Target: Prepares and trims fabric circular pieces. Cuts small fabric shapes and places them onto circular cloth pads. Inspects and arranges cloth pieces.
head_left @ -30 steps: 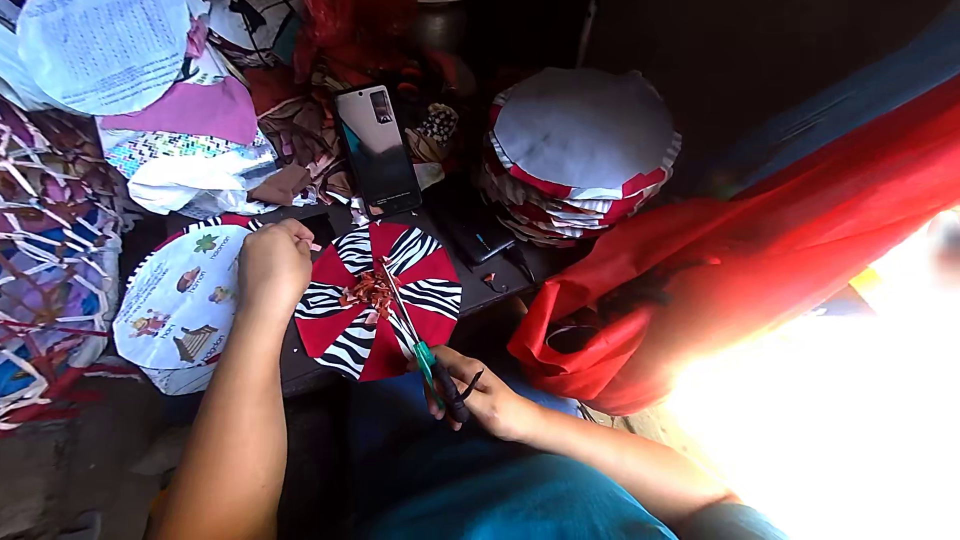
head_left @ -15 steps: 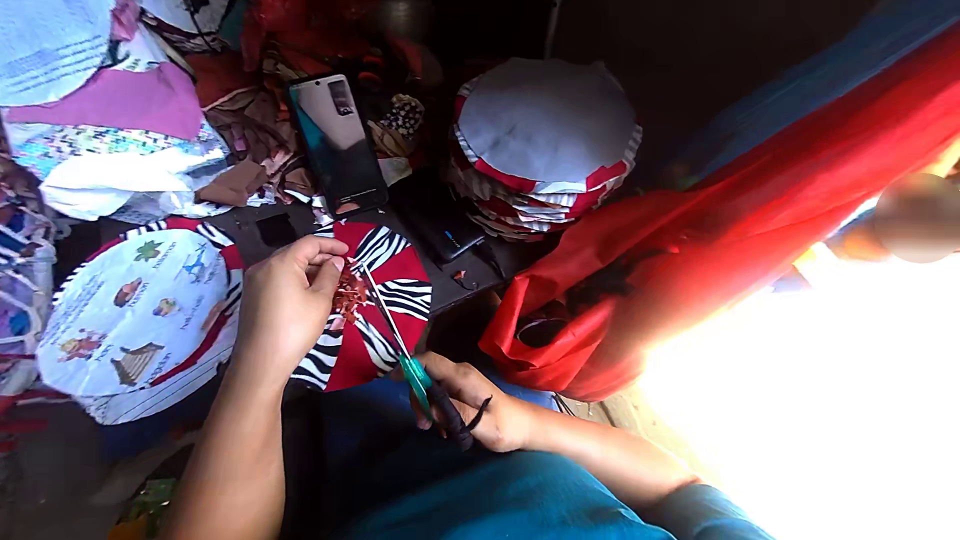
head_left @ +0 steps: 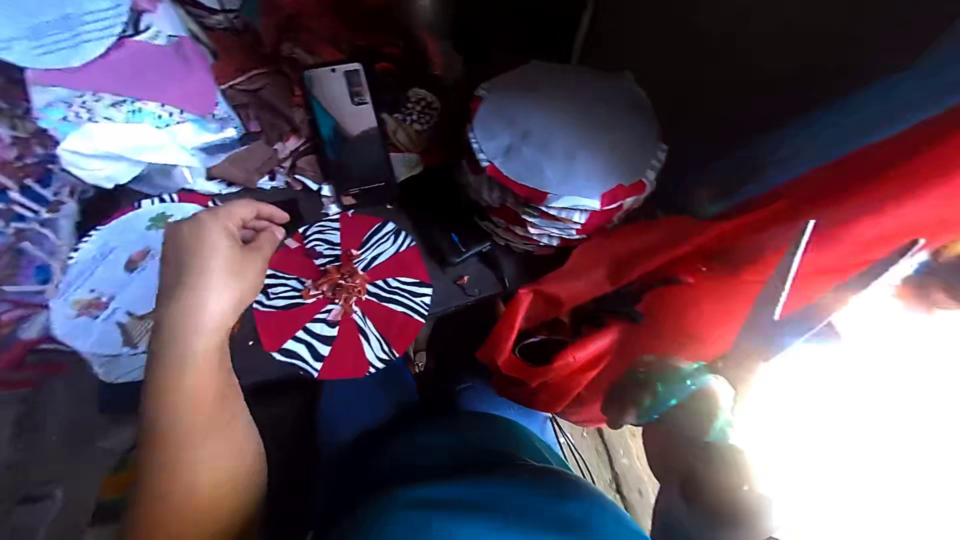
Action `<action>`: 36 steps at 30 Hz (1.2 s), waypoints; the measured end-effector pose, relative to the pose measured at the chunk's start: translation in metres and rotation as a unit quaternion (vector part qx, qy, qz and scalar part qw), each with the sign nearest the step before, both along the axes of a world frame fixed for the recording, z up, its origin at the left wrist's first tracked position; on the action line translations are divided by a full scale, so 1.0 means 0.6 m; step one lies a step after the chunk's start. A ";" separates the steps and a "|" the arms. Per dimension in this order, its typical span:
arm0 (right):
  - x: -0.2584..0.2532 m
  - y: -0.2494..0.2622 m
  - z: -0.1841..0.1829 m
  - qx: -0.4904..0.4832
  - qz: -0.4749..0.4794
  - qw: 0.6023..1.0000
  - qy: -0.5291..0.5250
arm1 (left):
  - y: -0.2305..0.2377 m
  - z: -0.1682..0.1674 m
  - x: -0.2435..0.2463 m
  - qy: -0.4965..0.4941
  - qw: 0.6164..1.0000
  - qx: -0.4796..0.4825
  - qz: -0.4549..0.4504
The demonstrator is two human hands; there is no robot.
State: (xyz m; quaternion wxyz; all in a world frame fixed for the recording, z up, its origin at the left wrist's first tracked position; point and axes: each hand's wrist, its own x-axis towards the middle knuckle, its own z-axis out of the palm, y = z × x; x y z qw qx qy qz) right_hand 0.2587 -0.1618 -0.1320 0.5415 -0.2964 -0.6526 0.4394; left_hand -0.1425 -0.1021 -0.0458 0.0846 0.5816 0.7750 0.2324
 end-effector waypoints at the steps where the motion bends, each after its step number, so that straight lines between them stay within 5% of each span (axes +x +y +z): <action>1: 0.001 0.004 0.002 -0.006 -0.014 1.000 0.007 | -0.002 -0.010 -0.003 -0.002 1.000 -0.014 -0.007; 7: 0.000 0.031 0.036 0.051 -0.072 0.996 0.030 | 0.006 -0.072 -0.009 0.014 0.998 -0.051 -0.028; 10: 0.005 0.042 0.037 0.050 -0.103 0.993 0.031 | 0.015 -0.060 -0.023 0.013 1.000 -0.013 0.002; 14: 0.019 0.045 0.025 0.164 -0.164 0.964 -0.129 | 0.048 -0.026 -0.064 0.040 0.998 0.004 0.042; 17: 0.024 0.052 0.021 0.179 -0.174 0.957 -0.147 | 0.058 -0.008 -0.062 0.060 0.998 -0.005 0.035; 22: 0.054 0.072 0.011 0.205 -0.196 0.922 -0.264 | 0.039 -0.035 0.068 0.040 0.971 0.129 -0.196; 27: 0.063 0.084 0.011 0.231 -0.217 0.868 -0.382 | -0.015 -0.007 0.295 -0.046 0.873 0.098 -0.475; 29: 0.073 0.071 0.007 0.223 -0.244 0.862 -0.384 | -0.001 -0.043 0.336 -0.030 0.830 0.111 -0.546; 31: 0.088 0.050 0.009 0.222 -0.266 0.866 -0.361 | 0.020 -0.094 0.351 0.027 0.812 0.106 -0.574; 36: 0.125 -0.001 0.012 0.204 -0.282 0.896 -0.276 | 0.011 -0.093 0.366 0.175 0.851 -0.139 -0.474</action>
